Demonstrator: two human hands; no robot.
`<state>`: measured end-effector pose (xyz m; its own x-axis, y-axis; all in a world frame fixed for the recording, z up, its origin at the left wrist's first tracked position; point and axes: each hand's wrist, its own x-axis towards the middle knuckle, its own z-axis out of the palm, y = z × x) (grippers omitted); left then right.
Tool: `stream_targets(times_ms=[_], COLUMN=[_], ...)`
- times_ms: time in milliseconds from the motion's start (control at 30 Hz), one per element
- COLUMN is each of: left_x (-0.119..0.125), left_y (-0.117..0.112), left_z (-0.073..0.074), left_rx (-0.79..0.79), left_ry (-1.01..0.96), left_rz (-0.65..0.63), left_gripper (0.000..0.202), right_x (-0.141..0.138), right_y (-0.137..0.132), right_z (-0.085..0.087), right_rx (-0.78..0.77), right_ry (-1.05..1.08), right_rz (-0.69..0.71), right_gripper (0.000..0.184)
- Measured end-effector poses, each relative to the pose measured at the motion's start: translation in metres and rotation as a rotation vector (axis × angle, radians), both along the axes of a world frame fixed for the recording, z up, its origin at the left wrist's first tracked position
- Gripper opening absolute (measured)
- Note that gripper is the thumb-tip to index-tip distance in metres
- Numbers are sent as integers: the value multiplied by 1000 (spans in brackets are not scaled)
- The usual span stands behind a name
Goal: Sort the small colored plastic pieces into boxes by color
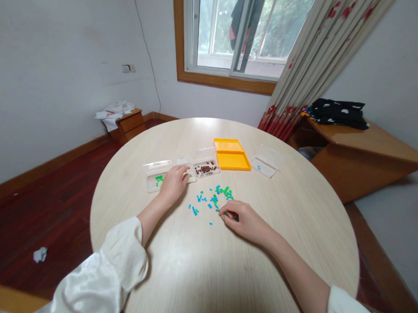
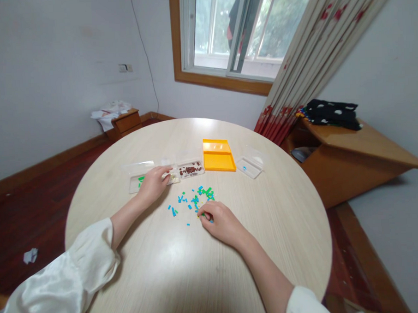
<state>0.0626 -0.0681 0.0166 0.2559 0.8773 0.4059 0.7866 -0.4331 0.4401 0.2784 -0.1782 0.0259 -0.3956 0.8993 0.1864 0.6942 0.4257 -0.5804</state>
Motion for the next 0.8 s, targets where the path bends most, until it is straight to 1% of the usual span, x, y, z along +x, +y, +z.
stream_targets(times_ms=[100,167,267,333,433,533,600,700,800], left_x=[1,2,6,10,17,24,28,30,30], left_y=[-2,-4,-10,-15,-25,-37,-43,-48,-48], left_z=[1,3,7,9,11,12,13,14,13], left_rx=[5,22,15,-25,-90,-137,-161,-171,-144], left_ry=[-19,-35,-53,-58,-54,-39,-26,-17,-37], left_rz=[-11,-19,-77,-160,-351,-552,-654,-756,-793], left_gripper=[25,20,12,16,21,17,12,9,10], right_x=[2,3,3,2,2,2,2,1,-1], right_y=[0,0,0,0,1,1,1,2,3], right_z=[2,3,2,1,0,-2,-3,-5,-5], right_rx=[-12,-16,-28,-40,-58,-69,-68,-55,-64], right_ry=[-17,-23,-32,-32,-21,-19,-12,37,147], right_rz=[0,-1,-4,-3,-9,-11,-12,-56,-122], right_gripper=[17,17,14,13,13,13,12,10,13])
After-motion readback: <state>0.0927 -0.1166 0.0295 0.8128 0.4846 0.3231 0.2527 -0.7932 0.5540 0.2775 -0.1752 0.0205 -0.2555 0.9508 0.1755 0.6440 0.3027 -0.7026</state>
